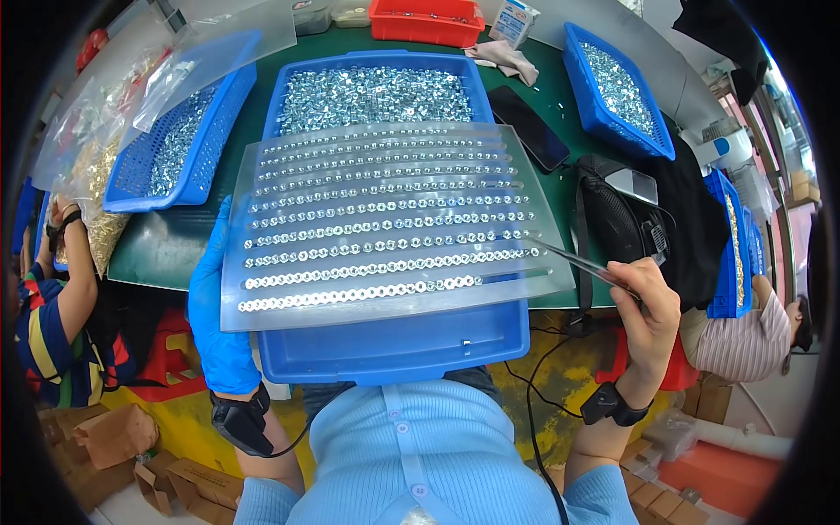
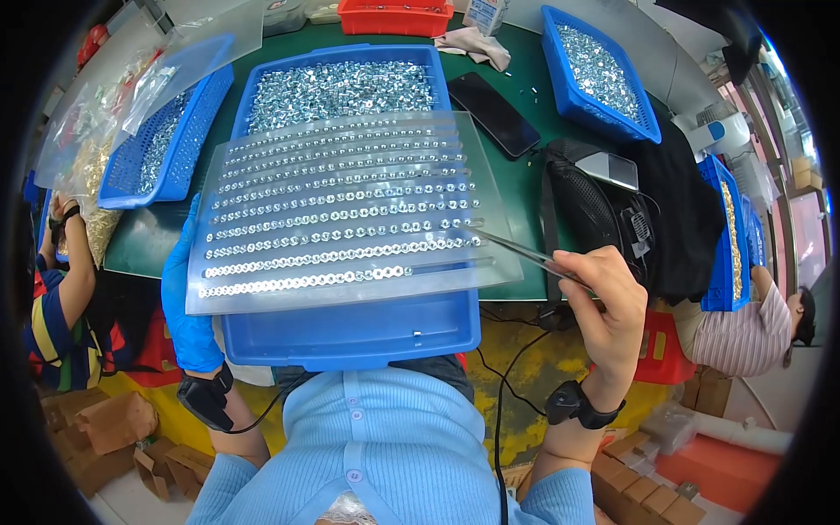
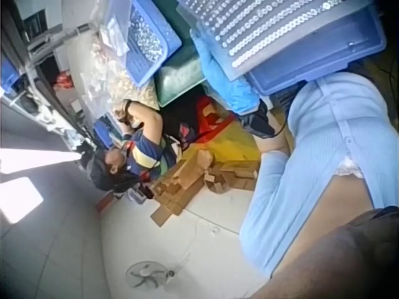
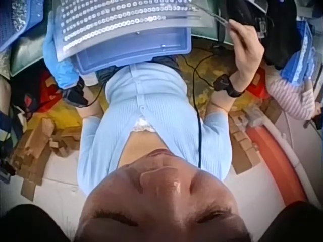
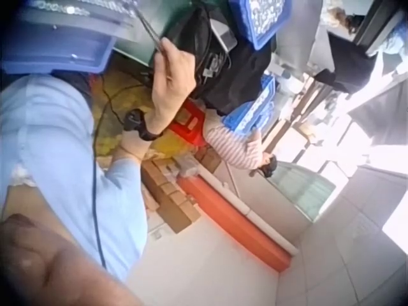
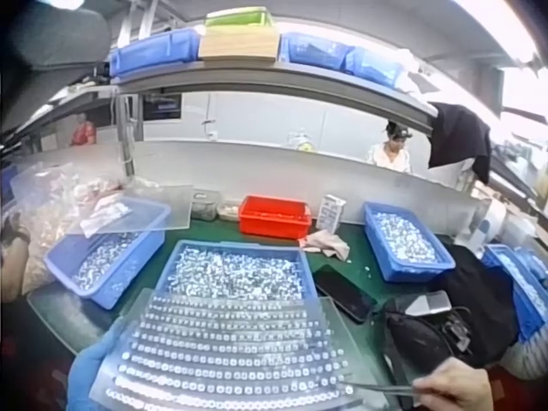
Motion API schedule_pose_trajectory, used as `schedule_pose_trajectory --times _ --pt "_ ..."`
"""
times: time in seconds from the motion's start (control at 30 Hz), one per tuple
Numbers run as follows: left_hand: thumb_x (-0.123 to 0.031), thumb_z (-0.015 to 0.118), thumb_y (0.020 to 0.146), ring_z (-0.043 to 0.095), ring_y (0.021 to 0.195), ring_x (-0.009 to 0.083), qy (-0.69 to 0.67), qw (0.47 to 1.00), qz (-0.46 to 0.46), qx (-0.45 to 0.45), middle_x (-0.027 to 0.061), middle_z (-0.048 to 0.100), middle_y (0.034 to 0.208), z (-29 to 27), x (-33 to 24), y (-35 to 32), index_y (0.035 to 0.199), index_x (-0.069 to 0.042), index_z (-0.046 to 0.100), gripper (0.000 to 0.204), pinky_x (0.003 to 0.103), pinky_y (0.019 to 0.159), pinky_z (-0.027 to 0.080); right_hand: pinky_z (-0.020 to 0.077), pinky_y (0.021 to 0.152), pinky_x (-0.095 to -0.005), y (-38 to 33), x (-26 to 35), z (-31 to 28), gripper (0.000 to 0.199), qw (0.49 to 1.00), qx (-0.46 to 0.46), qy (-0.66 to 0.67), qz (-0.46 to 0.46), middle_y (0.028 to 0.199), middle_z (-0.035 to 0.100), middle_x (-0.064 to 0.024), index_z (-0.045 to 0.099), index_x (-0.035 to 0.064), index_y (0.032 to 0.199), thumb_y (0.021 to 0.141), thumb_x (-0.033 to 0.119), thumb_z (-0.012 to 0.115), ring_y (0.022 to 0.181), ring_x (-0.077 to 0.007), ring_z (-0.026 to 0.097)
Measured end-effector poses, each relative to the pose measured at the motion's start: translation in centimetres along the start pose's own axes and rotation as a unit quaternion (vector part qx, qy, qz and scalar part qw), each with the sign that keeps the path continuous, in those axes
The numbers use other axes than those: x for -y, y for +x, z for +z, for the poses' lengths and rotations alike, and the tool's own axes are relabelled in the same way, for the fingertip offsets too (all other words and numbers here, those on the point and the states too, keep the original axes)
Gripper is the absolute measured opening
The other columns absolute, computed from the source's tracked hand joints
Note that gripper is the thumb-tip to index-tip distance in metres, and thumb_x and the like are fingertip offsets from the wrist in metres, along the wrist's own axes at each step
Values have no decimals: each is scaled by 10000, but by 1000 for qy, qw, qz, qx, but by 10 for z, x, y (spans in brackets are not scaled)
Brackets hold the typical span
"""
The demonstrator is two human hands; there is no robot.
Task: The person holds a transparent template over a blue tray and uses tweezers to place small metal components into the slots. After filling the slots, the person uses the tweezers to push the components through the template and back into the tray.
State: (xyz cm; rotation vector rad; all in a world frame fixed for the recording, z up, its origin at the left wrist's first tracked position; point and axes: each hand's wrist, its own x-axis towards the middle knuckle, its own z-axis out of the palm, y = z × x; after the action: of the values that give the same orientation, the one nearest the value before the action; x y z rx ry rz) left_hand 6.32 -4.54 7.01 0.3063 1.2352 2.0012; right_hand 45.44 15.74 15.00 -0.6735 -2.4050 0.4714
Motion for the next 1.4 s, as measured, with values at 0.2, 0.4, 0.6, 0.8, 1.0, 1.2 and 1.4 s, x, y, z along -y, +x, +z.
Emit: schedule_pose_trajectory --times 0.2,0.4,0.6,0.8,1.0,1.2,1.4 --pt "-183 490 1047 620 1139 177 -39 999 -11 1 126 551 1399 13 -6 -2 1497 -32 399 484 305 978 534 481 575 -198 -12 -3 17 167 919 -112 335 175 922 682 -95 630 -27 1105 946 11 600 785 -99 581" --pt "-143 438 1060 595 1199 230 -91 995 -28 -2 147 502 1453 12 -7 -1 1518 -62 376 469 354 1011 520 472 546 -192 -12 -22 33 138 815 -226 503 179 921 640 -67 560 19 1110 1026 125 537 751 -73 527" --pt "-202 500 1045 599 1187 190 -68 997 -26 22 124 533 1421 12 -8 -1 1500 -30 392 498 322 1006 516 457 550 -178 -11 -29 49 137 722 -208 625 213 910 606 -32 550 59 1103 1040 177 521 734 -68 497" --pt "-166 533 1023 596 1199 208 -68 996 -19 50 136 540 1404 3 -5 1 1513 -47 368 530 331 1023 504 448 552 -181 -6 -18 71 157 680 -190 660 259 910 595 -13 559 66 1135 1036 185 529 729 -67 480" --pt "-111 553 991 572 1233 238 -145 986 -57 55 151 497 1447 11 -9 5 1537 -61 312 598 359 1066 472 445 589 -185 -10 -19 67 246 660 -202 683 241 915 571 -2 551 56 1244 1032 180 535 762 -76 463" --pt "-74 522 985 539 1278 267 -171 982 -57 50 154 447 1494 13 -12 6 1552 -77 272 620 390 1092 449 452 603 -195 -12 -18 58 282 657 -190 705 189 955 541 -23 531 26 1274 1038 180 526 783 -87 455" --pt "-71 515 990 544 1270 252 -179 980 -63 56 137 461 1477 15 -13 3 1535 -74 297 587 374 1084 458 469 591 -194 -2 4 51 236 709 -122 680 139 939 489 -39 522 5 1215 1036 159 529 787 -91 469"
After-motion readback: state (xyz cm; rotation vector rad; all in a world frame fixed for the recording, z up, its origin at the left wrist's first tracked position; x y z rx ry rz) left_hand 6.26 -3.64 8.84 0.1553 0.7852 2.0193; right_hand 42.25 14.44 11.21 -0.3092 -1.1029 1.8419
